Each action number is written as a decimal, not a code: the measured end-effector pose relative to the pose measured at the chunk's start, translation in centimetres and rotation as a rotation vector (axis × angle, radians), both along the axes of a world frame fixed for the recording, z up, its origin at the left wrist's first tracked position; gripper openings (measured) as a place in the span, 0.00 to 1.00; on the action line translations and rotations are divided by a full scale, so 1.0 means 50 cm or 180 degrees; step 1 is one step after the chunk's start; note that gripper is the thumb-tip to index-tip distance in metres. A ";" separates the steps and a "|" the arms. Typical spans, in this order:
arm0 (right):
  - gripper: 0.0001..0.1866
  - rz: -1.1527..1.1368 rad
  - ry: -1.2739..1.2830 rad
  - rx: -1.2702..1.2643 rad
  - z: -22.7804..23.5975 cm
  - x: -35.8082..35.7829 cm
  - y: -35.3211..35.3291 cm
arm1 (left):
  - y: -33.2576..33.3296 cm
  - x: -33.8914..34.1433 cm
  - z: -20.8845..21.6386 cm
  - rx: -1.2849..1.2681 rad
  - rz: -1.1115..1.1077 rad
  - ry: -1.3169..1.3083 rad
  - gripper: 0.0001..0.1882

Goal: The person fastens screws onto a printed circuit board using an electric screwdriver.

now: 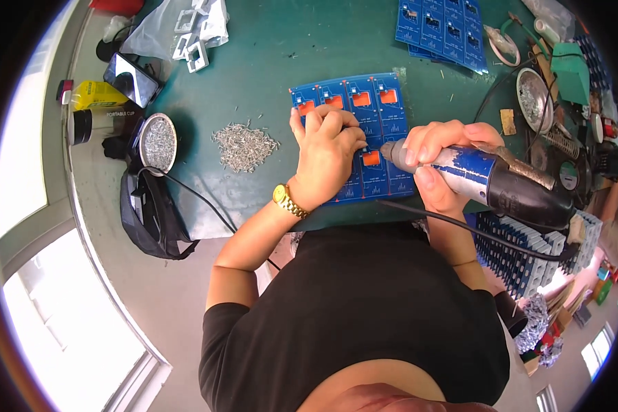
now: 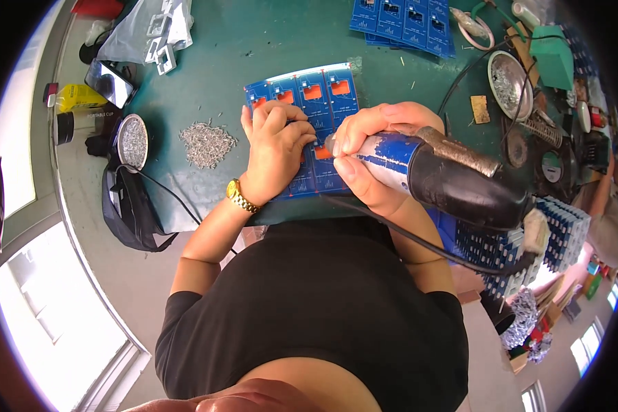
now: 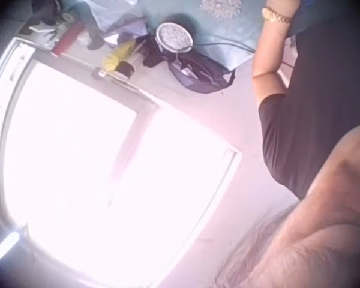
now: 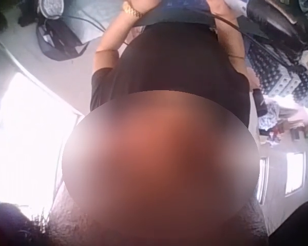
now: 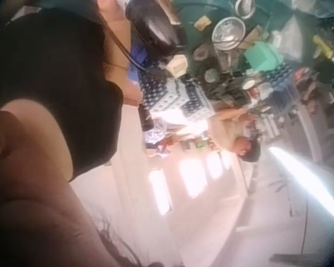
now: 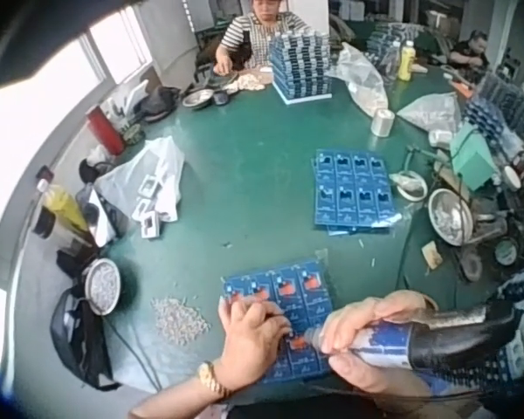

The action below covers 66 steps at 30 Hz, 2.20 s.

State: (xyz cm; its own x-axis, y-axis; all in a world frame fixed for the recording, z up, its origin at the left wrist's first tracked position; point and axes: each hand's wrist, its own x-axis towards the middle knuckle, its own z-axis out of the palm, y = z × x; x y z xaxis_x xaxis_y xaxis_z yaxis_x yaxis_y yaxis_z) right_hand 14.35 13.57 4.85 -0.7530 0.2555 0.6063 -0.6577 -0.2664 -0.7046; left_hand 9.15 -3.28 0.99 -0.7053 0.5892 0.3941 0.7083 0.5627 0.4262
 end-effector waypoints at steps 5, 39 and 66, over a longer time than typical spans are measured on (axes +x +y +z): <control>0.33 0.0073 0.0008 -0.0225 -0.009 -0.003 0.002 | -0.001 -0.002 -0.002 -0.0255 0.0194 0.0000 0.04; 0.33 0.0150 0.0205 0.0358 -0.007 -0.001 0.003 | 0.010 0.020 0.010 -0.0658 0.0310 0.0195 0.04; 0.31 -0.0102 -0.0053 0.0662 0.006 -0.036 -0.053 | -0.069 -0.033 0.026 -0.0027 0.0321 0.0047 0.08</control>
